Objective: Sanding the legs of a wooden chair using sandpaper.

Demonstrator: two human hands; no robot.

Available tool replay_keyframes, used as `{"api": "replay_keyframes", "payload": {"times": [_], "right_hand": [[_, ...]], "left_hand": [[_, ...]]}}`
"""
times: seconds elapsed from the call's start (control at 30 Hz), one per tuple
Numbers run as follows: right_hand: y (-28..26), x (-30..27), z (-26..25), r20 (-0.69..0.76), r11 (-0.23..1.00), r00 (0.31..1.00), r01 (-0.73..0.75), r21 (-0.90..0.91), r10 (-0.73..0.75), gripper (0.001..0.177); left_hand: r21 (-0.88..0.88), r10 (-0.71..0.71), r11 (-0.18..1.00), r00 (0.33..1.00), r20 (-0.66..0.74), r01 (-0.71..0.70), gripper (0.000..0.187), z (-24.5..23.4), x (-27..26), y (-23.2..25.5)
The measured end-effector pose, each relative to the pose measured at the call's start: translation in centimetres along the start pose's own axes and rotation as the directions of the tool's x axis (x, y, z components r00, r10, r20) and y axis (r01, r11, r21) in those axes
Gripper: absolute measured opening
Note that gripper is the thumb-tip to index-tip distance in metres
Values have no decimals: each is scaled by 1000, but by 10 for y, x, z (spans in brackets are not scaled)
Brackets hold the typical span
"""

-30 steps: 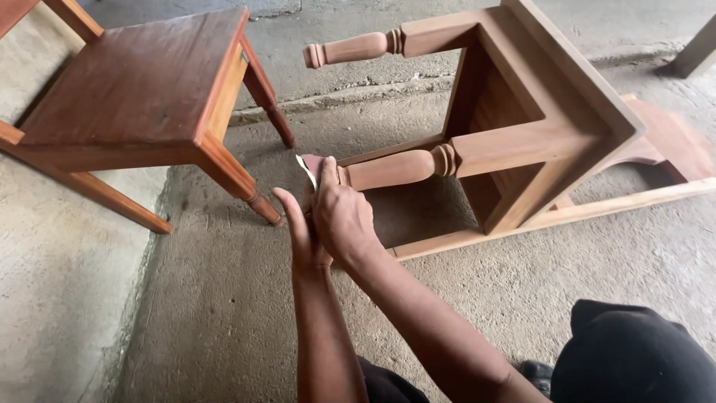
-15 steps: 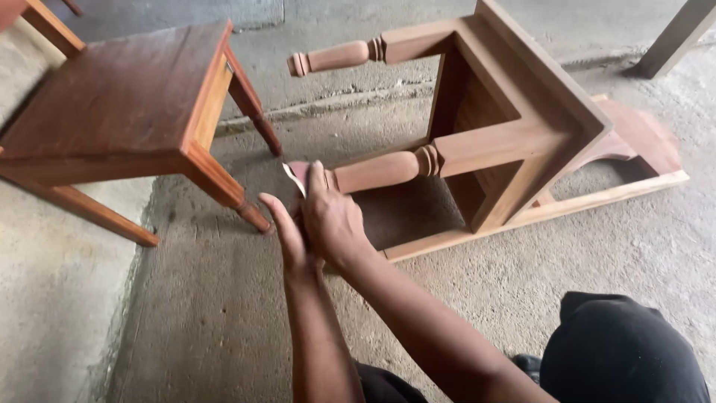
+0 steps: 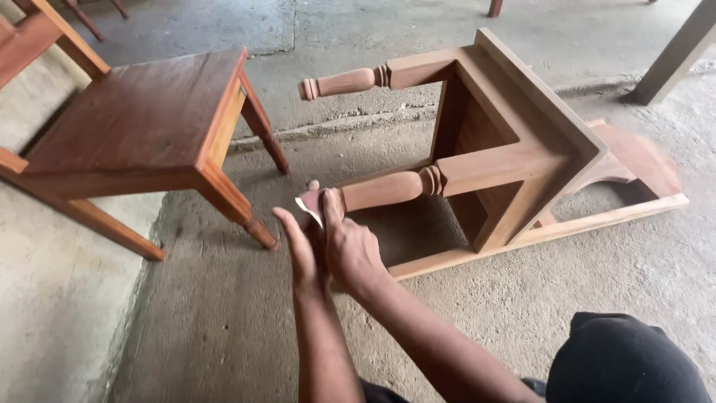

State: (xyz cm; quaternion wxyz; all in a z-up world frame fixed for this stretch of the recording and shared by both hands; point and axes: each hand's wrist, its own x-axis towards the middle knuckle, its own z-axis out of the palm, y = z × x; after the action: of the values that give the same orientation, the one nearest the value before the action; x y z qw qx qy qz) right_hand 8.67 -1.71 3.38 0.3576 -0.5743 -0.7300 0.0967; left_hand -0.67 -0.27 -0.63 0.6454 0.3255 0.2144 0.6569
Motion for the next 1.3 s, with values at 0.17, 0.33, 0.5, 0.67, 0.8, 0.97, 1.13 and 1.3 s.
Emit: {"api": "replay_keyframes", "payload": {"times": [0.17,0.33,0.5,0.67,0.8,0.97,1.13,1.3], "right_hand": [[-12,-2,0,5,999,1000,-12,-43,12,36],[-14,2,-7,41,998,998,-55,0,55,40],[-2,0,4,-5,999,1000,-4,-42,4,35],[-3,-1,5,60,999,998,-36,-6,36,49],[10,-38,1,-17,987,989,145,-63,-146,114],[28,-99,5,178,998,984,39,-50,-30,88],[10,-50,-4,21,984,984,178,-1,-178,83],[16,-14,30,-23,998,999,42,45,-41,65]], "left_hand": [[31,52,998,998,20,-53,98,-2,-17,-3],[-84,-25,996,998,-57,20,100,-12,-9,-8],[-14,42,999,992,115,-41,102,3,-13,1],[-36,22,999,999,-49,-24,103,-16,-14,-14],[81,-82,993,992,-94,89,116,9,-13,12],[-72,-47,996,998,-43,43,121,3,-21,9],[-75,73,995,995,62,-68,125,8,-14,14],[28,-77,996,992,-100,80,114,-11,-19,6]]}}
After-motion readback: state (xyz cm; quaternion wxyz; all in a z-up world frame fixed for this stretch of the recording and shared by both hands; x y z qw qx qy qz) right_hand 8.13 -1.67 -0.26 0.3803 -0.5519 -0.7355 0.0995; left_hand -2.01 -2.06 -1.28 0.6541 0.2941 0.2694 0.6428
